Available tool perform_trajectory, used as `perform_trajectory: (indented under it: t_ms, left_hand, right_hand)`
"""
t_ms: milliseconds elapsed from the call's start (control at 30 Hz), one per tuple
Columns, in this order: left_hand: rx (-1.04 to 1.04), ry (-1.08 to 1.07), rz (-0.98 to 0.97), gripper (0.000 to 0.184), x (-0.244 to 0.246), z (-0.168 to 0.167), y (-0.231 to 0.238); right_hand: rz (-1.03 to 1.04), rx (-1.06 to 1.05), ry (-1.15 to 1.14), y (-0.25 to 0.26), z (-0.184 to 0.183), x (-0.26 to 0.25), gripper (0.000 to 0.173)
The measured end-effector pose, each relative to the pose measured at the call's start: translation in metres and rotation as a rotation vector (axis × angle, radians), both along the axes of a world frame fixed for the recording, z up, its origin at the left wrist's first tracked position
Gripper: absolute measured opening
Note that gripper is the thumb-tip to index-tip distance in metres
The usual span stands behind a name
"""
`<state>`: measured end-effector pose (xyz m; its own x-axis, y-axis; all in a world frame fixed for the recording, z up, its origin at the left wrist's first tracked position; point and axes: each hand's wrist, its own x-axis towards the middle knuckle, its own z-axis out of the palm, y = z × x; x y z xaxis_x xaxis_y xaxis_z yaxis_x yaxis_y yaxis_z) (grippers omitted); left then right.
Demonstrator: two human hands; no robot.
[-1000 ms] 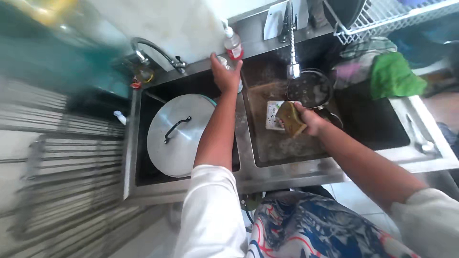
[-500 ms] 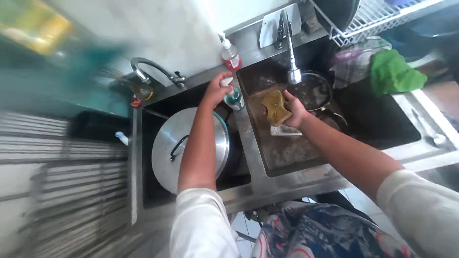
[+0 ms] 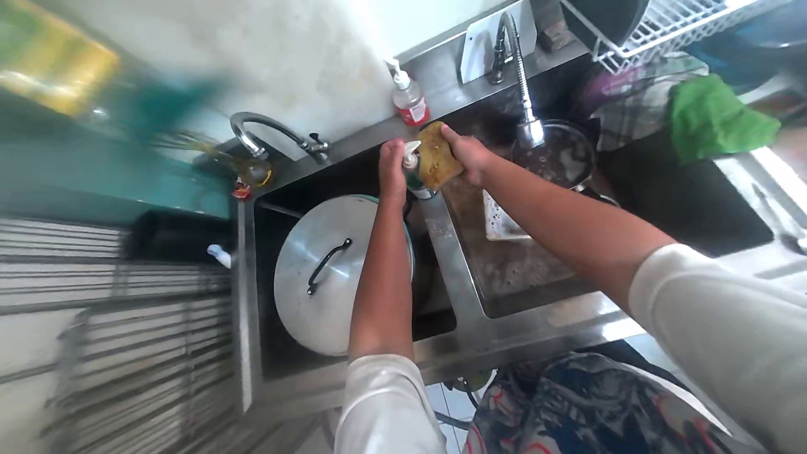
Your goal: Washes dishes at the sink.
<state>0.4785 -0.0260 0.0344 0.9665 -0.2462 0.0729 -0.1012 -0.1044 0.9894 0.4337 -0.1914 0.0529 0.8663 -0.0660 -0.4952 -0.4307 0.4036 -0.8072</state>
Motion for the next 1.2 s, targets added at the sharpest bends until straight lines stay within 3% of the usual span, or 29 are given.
perform_trajectory:
  t_ms: [367,733,900,1000,1067,1133,1200]
  left_hand:
    - [-0.012,0.024,0.116,0.041,-0.002,0.0,0.003]
    - [-0.009,0.115,0.117,0.057,-0.001,0.0,0.009]
    - [0.032,0.076,0.158,0.061,-0.003,0.007,0.025]
    - [0.057,-0.217,0.362,0.06,-0.034,0.018,0.032]
    - [0.006,-0.48,0.441,0.045,-0.085,0.034,0.014]
    - [-0.073,-0.517,0.317,0.024,-0.139,0.042,-0.023]
    - [0.006,-0.31,0.02,0.02,-0.182,0.039,-0.07]
  right_hand:
    - [-0.001,0.11,-0.007,0.011,0.0,0.004,0.061]
    - [-0.076,0.135,-0.006,0.004,-0.006,-0.001,0.065]
    - [-0.082,0.22,0.015,-0.027,-0.013,-0.04,0.063]
    - [-0.013,0.356,0.064,-0.066,-0.028,-0.095,0.061]
    - [0.038,0.398,0.119,-0.103,-0.039,-0.139,0.061]
    - [0.026,0.378,0.161,-0.146,-0.046,-0.183,0.061]
    - [-0.077,0.307,0.201,-0.189,-0.046,-0.222,0.058]
